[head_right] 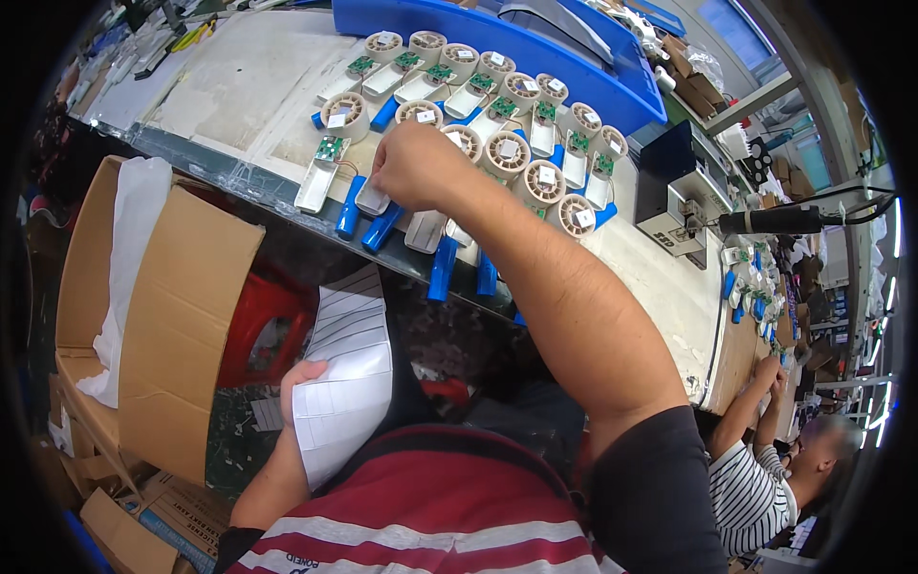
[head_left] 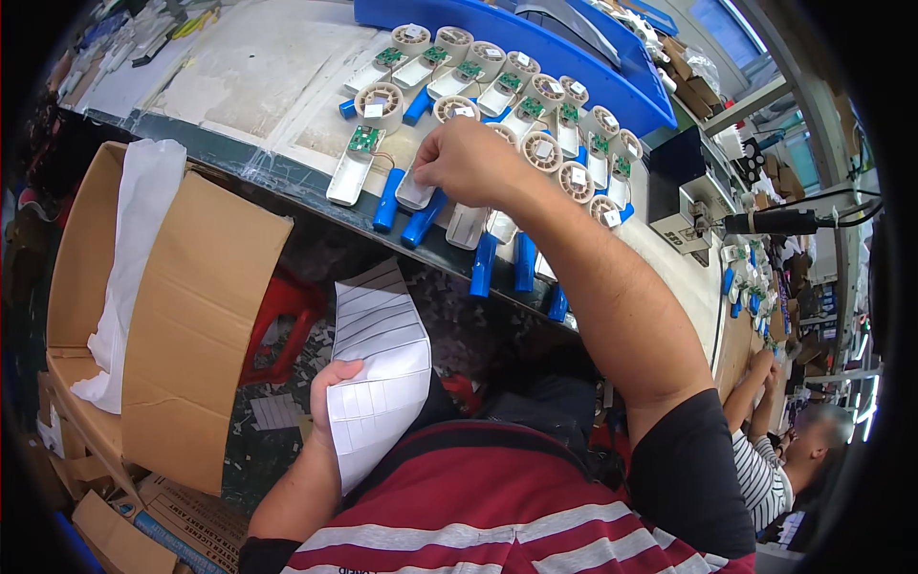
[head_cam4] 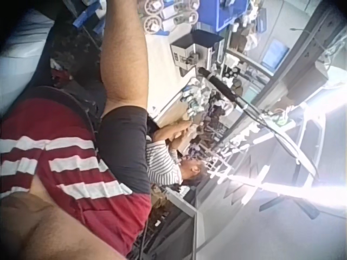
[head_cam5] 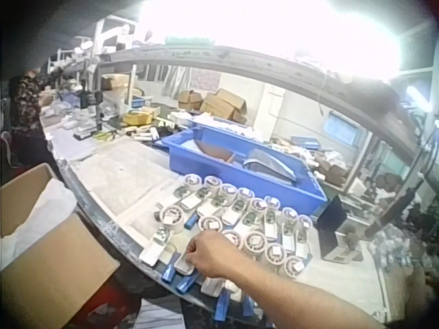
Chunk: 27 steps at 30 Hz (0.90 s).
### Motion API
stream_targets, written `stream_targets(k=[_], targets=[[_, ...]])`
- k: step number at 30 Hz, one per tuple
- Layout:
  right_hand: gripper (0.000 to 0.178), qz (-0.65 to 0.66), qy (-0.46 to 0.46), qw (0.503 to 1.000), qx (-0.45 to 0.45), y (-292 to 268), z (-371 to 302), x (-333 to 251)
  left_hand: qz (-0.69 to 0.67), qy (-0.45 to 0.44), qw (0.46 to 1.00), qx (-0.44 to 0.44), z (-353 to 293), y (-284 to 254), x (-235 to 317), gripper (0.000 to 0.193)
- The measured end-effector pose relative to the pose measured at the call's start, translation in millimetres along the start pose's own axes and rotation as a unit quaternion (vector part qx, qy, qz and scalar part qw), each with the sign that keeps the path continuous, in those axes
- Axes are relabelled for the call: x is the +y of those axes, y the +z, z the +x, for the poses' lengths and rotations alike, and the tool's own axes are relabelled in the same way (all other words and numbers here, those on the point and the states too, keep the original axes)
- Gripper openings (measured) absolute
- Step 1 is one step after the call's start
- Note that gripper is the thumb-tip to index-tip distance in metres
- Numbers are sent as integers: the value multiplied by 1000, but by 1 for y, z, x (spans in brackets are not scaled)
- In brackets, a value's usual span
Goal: Assembling small electronic fan components and applying labels on a production line.
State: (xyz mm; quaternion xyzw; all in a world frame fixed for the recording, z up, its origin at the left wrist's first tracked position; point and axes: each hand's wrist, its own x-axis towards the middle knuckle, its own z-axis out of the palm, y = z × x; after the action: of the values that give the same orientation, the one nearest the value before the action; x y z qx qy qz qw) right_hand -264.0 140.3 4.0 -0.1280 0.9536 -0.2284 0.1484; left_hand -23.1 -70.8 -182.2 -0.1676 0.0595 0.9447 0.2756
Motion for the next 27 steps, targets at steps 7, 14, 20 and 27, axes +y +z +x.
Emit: stream_targets(k=[7,14,20,27], targets=[[18,-144,9,983,111,38,-4,4,-27,-17,999,-24,-2,-11,3,77],[21,-197,-8,973,120,50,-14,8,-23,-17,1000,-6,-9,7,4,75],[14,28,-282,956,81,51,-65,10,-7,31,999,-5,-4,31,2,70],[27,148,-309,938,-46,101,-145,0,73,34,997,-18,2,67,-6,63]])
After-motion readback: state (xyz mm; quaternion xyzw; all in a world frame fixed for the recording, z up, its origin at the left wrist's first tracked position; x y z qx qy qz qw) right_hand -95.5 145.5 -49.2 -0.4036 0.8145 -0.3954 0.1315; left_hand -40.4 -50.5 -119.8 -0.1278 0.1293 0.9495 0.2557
